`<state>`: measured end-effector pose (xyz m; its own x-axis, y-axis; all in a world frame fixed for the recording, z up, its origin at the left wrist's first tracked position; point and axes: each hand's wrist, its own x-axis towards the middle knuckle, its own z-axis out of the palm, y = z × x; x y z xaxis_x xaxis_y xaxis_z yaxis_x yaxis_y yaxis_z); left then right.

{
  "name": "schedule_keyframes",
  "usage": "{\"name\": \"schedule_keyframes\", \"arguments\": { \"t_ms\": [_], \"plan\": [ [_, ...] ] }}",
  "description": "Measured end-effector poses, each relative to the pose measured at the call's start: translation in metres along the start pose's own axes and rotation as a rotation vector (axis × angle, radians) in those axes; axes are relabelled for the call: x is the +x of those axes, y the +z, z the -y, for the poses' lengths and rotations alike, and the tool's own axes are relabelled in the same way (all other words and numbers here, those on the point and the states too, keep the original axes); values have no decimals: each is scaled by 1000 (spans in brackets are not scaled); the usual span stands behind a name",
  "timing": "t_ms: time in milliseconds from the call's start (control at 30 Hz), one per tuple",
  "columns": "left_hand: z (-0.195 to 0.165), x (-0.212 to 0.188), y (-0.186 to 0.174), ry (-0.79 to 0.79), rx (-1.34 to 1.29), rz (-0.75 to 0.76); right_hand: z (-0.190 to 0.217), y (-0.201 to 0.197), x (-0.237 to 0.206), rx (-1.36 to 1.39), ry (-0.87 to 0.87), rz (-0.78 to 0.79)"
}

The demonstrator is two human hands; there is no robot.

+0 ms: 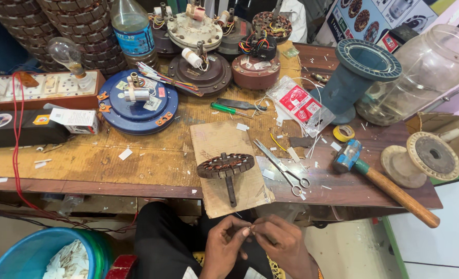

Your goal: The person assembles a motor stator by cutting small white insulating pieces with scissors and inserting them into slots between copper windings. They use a screwdriver to adjust the components and repeatedly place the insulators into the stator.

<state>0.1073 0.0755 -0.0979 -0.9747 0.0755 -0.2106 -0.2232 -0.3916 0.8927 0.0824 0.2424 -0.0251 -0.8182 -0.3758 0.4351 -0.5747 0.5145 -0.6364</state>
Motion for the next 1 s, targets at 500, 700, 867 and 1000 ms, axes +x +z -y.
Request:
{"name": "schedule_keyframes", "arguments": {
  "t_ms": [500, 700, 867, 1000],
  "plan": [
    [-26, -11, 9, 207, 194, -124, -7, 6, -2, 269, 413, 14],
    [-40, -9, 8, 527, 546, -133, -20, 32, -12, 504, 670, -8],
    [-46, -6, 14, 393, 355, -50, -33, 44, -25, 721, 419, -146],
    [-49, -3, 21, 180, 48, 74, -42, 43, -40, 717, 323, -244]
  ]
}}
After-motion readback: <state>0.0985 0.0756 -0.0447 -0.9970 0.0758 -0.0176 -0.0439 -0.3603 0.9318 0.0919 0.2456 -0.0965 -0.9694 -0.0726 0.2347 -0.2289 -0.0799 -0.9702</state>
